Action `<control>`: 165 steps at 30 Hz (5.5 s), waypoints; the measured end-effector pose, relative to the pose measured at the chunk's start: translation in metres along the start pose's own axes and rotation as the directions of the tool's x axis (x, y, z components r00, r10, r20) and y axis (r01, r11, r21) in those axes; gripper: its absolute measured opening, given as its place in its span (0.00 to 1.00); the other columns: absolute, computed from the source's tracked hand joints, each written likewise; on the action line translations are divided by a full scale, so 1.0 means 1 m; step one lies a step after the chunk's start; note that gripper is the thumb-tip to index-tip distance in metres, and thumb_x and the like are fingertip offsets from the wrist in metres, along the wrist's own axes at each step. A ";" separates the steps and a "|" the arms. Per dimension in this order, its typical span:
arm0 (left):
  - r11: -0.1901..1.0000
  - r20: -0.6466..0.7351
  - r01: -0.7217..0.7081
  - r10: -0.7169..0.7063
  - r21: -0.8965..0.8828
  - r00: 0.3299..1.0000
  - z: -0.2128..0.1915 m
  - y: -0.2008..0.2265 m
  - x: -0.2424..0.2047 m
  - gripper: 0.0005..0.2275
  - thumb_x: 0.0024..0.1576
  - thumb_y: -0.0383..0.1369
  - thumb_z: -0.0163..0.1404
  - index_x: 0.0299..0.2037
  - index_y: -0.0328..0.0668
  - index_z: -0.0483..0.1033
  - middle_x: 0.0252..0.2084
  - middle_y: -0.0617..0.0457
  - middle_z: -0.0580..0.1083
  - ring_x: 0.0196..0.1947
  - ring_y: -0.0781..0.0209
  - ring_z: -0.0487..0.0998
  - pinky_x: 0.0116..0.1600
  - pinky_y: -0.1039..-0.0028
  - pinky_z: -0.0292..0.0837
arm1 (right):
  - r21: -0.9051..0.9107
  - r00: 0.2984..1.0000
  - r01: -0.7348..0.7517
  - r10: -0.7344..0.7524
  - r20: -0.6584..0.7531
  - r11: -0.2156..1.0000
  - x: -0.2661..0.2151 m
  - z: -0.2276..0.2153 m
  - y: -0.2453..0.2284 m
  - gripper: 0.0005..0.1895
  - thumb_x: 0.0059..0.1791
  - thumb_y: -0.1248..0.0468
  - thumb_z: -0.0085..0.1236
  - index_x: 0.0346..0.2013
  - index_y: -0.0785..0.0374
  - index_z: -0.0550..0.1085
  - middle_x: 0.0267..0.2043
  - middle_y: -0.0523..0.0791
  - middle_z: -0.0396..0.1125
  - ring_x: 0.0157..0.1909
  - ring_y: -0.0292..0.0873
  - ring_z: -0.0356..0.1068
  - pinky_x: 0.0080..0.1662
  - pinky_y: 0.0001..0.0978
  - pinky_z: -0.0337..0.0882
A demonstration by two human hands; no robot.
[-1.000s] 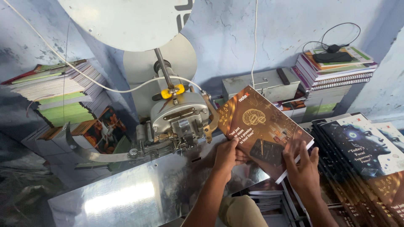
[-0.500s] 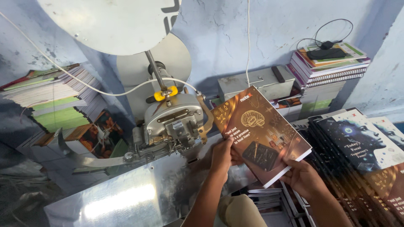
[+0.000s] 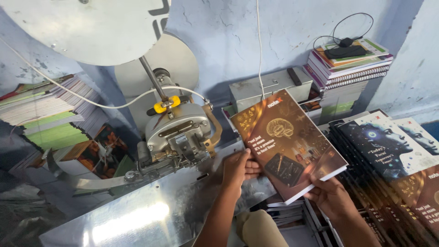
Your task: The person repeatedly feeds notebooks into a binding machine, aligns them, and operates the machine to secure the binding. Finished notebooks are stacked on a nearby table. The process is repeated for multiple units throughout the clip.
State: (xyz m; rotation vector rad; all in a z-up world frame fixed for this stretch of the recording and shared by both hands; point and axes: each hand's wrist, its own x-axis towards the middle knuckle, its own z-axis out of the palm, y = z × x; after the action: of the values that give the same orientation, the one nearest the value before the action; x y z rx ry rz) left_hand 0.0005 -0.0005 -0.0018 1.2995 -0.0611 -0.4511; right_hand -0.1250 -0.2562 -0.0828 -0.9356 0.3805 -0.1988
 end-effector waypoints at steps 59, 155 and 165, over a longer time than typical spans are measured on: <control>0.991 -0.079 0.058 -0.048 0.123 0.996 0.009 0.010 -0.003 0.16 0.59 0.41 0.51 0.41 0.31 0.79 0.29 0.44 0.79 0.24 0.58 0.81 0.33 0.70 0.80 | -0.384 0.769 -0.627 0.457 -0.447 0.678 0.106 -0.097 0.130 0.28 0.54 0.58 0.62 0.63 0.70 0.65 0.60 0.59 0.60 0.62 0.62 0.63 0.59 0.59 0.70; 0.162 -0.153 -0.007 0.946 0.987 0.285 -0.157 0.030 -0.122 0.11 0.54 0.31 0.54 0.46 0.45 0.81 0.46 0.48 0.74 0.49 0.46 0.71 0.53 0.55 0.63 | -0.560 0.454 0.829 -0.564 0.689 -0.016 0.042 0.205 -0.009 0.11 0.48 0.69 0.53 0.45 0.63 0.76 0.46 0.48 0.72 0.57 0.51 0.69 0.72 0.56 0.51; 0.138 -0.144 0.042 0.944 0.990 0.297 -0.187 0.028 -0.136 0.15 0.56 0.34 0.54 0.53 0.46 0.79 0.55 0.47 0.71 0.56 0.44 0.68 0.57 0.53 0.60 | -0.581 0.425 0.808 -0.584 0.692 -0.100 0.034 0.212 -0.002 0.10 0.51 0.67 0.51 0.46 0.63 0.73 0.49 0.49 0.70 0.58 0.53 0.67 0.72 0.57 0.52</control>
State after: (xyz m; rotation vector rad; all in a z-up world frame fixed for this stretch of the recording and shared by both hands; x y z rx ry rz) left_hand -0.0604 0.2244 0.0004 2.3629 -0.0027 1.2526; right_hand -0.0082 -0.1106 0.0240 -2.2635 -0.4167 -0.9959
